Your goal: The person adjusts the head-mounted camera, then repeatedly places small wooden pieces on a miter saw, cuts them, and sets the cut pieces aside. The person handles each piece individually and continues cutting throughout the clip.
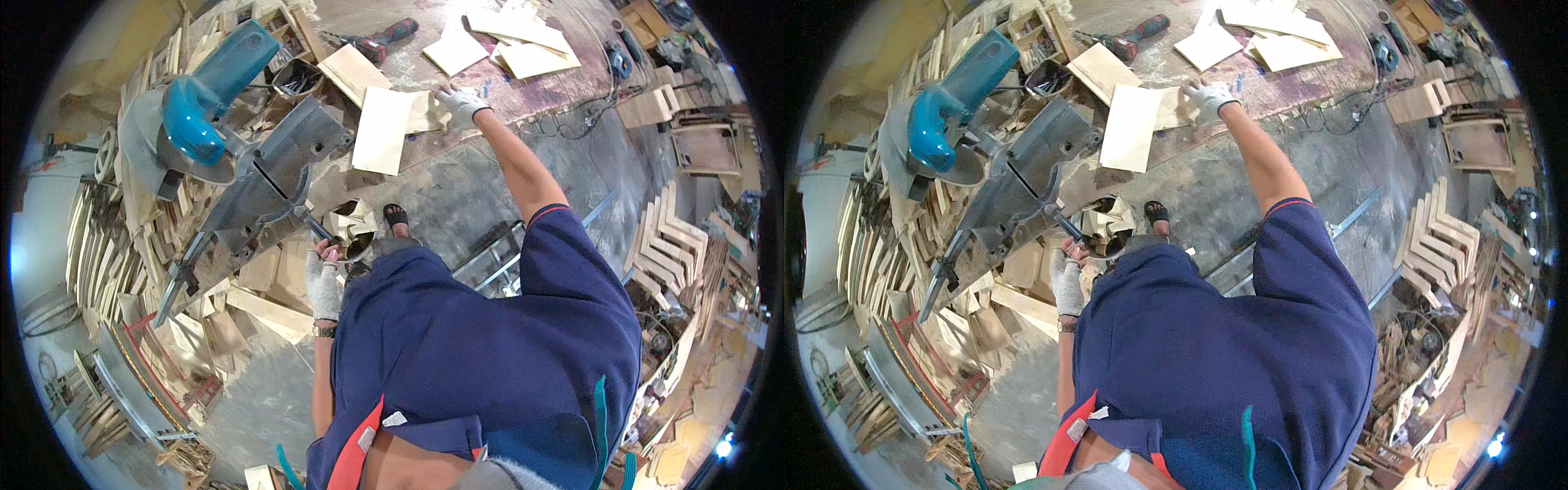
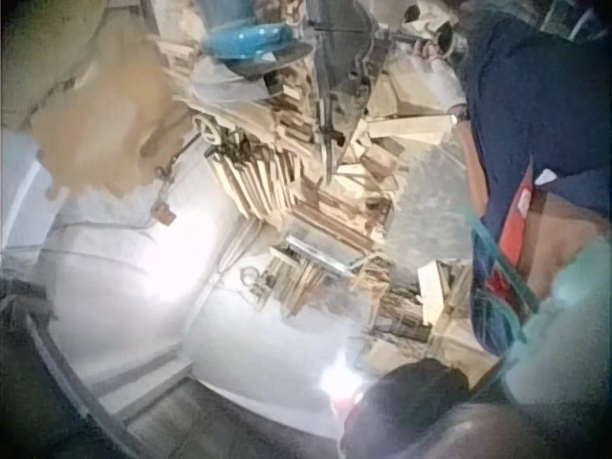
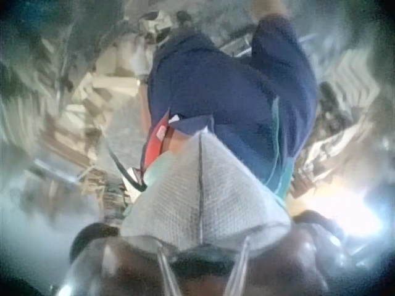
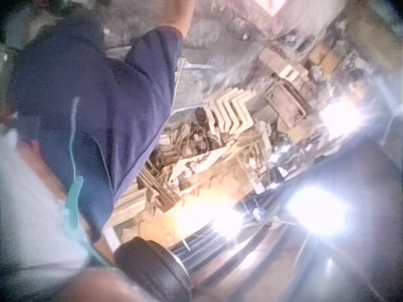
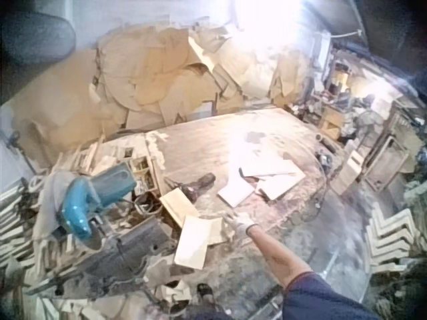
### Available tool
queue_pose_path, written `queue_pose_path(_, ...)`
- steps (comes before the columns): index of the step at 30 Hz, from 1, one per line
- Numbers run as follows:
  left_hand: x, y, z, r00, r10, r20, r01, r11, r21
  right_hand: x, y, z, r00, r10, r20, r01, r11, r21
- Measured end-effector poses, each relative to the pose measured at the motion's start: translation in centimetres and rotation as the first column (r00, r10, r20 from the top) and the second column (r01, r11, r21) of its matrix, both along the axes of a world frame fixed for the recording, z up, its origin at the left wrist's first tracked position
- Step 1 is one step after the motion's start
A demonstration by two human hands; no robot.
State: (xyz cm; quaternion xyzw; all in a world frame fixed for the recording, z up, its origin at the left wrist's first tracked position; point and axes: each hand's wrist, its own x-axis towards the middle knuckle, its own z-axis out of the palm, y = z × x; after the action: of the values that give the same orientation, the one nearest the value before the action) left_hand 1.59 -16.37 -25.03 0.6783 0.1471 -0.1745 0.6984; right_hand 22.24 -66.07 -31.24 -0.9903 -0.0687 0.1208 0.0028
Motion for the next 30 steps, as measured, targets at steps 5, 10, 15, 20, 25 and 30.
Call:
queue_pose_path(5,-0.4,0.0,1.4,0.996,0.082,-0.033,-0.082,0.997,0.008,0.8,-0.7,5.3,0.996,0.000,-0.085,-0.006,0.998,-0.069)
queue_pose_path(10,-1.1,0.8,1.2,0.994,0.109,-0.027,-0.108,0.994,0.028,-0.6,-3.9,9.7,0.921,-0.249,0.300,0.317,0.926,-0.204)
queue_pose_path(15,-0.2,0.2,0.8,0.995,0.087,0.041,-0.084,0.994,-0.065,-4.1,1.5,10.8,0.937,-0.092,0.336,0.074,0.995,0.068)
queue_pose_path(20,2.3,0.9,0.0,0.991,0.007,0.135,0.004,0.997,-0.080,-8.5,13.0,9.1,0.944,0.134,0.302,-0.227,0.928,0.296)
queue_pose_path(25,3.0,2.9,4.6,0.597,-0.635,0.491,-0.152,0.512,0.846,-12.9,23.9,8.5,0.964,0.219,0.148,-0.263,0.837,0.480)
queue_pose_path(30,-0.1,6.2,1.0,0.420,-0.854,0.305,-0.114,0.284,0.952,-15.6,30.1,10.5,0.851,0.414,-0.324,-0.133,0.766,0.629)
